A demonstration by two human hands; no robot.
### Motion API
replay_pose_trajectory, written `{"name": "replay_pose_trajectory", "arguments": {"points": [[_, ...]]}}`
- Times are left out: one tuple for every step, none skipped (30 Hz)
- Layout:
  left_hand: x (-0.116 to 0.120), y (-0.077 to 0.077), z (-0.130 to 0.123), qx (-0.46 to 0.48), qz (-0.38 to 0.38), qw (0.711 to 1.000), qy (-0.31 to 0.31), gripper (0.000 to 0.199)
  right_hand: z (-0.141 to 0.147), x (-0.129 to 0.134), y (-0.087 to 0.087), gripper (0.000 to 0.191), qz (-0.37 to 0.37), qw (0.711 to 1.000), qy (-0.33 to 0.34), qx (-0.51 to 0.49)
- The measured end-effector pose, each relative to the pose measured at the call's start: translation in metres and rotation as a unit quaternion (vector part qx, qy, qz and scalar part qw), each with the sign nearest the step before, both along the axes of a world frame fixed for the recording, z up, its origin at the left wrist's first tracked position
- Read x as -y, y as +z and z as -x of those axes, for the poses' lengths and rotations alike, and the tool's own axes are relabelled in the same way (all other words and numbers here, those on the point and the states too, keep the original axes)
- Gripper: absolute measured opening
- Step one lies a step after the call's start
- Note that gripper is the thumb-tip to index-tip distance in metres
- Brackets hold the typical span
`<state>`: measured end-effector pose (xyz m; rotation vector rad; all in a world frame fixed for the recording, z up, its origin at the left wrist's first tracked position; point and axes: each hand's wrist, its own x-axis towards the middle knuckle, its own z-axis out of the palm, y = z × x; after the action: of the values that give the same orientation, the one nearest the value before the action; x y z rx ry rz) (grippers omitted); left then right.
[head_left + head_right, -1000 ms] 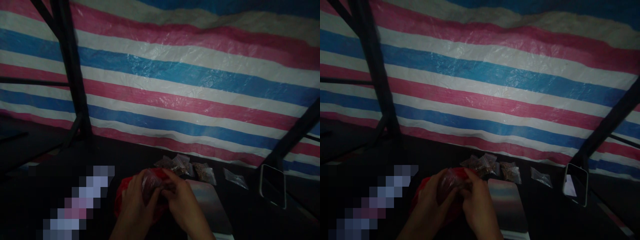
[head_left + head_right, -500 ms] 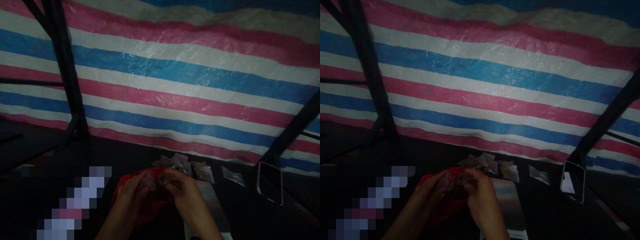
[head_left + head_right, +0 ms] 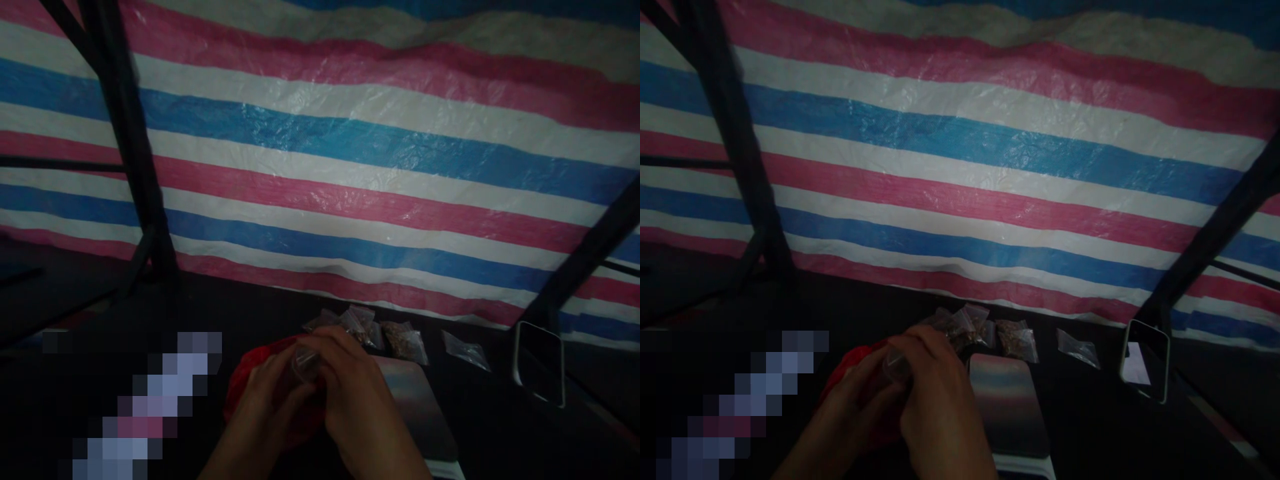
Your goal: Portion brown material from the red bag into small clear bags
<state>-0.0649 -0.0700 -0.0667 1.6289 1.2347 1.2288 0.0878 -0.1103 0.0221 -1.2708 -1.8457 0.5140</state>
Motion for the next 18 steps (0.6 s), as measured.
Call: {"name": "replay_pose_trajectory", "arguments": {"points": [[0.000, 0.001, 0.000, 0.019, 0.008, 1.000, -0.010, 0.046, 0.000, 0.001, 0.002, 0.073, -0.012, 1.000, 0.000, 0.003], [0.000, 0.002, 0.001, 0.040, 0.015, 0.999, -0.015, 0.047, 0.000, 0.002, 0.005, 0.071, -0.025, 1.000, 0.000, 0.007], [0.001, 0.004, 0.001, 0.060, 0.021, 0.998, -0.019, 0.048, 0.000, 0.002, 0.006, 0.069, -0.036, 0.999, -0.001, 0.010], [0.002, 0.005, 0.002, 0.080, 0.026, 0.996, -0.022, 0.047, 0.000, 0.003, 0.007, 0.066, -0.043, 0.999, -0.001, 0.014], [0.003, 0.007, 0.003, 0.098, 0.029, 0.994, -0.028, 0.047, 0.000, 0.003, 0.008, 0.064, -0.048, 0.999, -0.001, 0.016], [0.005, 0.009, 0.003, 0.114, 0.031, 0.992, -0.035, 0.047, 0.000, 0.003, 0.008, 0.062, -0.050, 0.999, -0.003, 0.018], [0.006, 0.011, 0.004, 0.126, 0.034, 0.990, -0.043, 0.046, 0.000, 0.003, 0.008, 0.060, -0.053, 0.998, -0.005, 0.019], [0.008, 0.014, 0.005, 0.136, 0.038, 0.989, -0.047, 0.046, 0.000, 0.003, 0.007, 0.058, -0.058, 0.998, -0.008, 0.017], [0.009, 0.016, 0.006, 0.142, 0.043, 0.987, -0.054, 0.046, 0.001, 0.003, 0.006, 0.056, -0.065, 0.998, -0.010, 0.014], [0.010, 0.019, 0.007, 0.146, 0.047, 0.986, -0.061, 0.047, 0.002, 0.003, 0.006, 0.055, -0.069, 0.997, -0.011, 0.010], [0.011, 0.021, 0.007, 0.147, 0.052, 0.985, -0.068, 0.048, 0.002, 0.003, 0.005, 0.054, -0.072, 0.997, -0.009, 0.005], [0.012, 0.024, 0.008, 0.148, 0.058, 0.984, -0.077, 0.048, 0.003, 0.003, 0.004, 0.053, -0.072, 0.997, -0.007, -0.001], [0.012, 0.026, 0.008, 0.151, 0.064, 0.983, -0.086, 0.048, 0.004, 0.002, 0.004, 0.053, -0.075, 0.997, -0.004, -0.006], [0.012, 0.028, 0.009, 0.160, 0.069, 0.980, -0.093, 0.048, 0.004, 0.002, 0.005, 0.052, -0.077, 0.997, 0.000, -0.010], [0.011, 0.030, 0.009, 0.172, 0.074, 0.978, -0.096, 0.049, 0.004, 0.002, 0.006, 0.051, -0.080, 0.997, 0.002, -0.015], [0.010, 0.032, 0.010, 0.187, 0.078, 0.975, -0.092, 0.052, 0.004, 0.002, 0.007, 0.051, -0.083, 0.996, 0.000, -0.020], [0.009, 0.034, 0.011, 0.204, 0.082, 0.972, -0.081, 0.056, 0.003, 0.002, 0.009, 0.050, -0.090, 0.996, -0.008, -0.026], [0.008, 0.036, 0.012, 0.218, 0.086, 0.970, -0.065, 0.061, 0.002, 0.002, 0.010, 0.049, -0.094, 0.995, -0.021, -0.031]]}}
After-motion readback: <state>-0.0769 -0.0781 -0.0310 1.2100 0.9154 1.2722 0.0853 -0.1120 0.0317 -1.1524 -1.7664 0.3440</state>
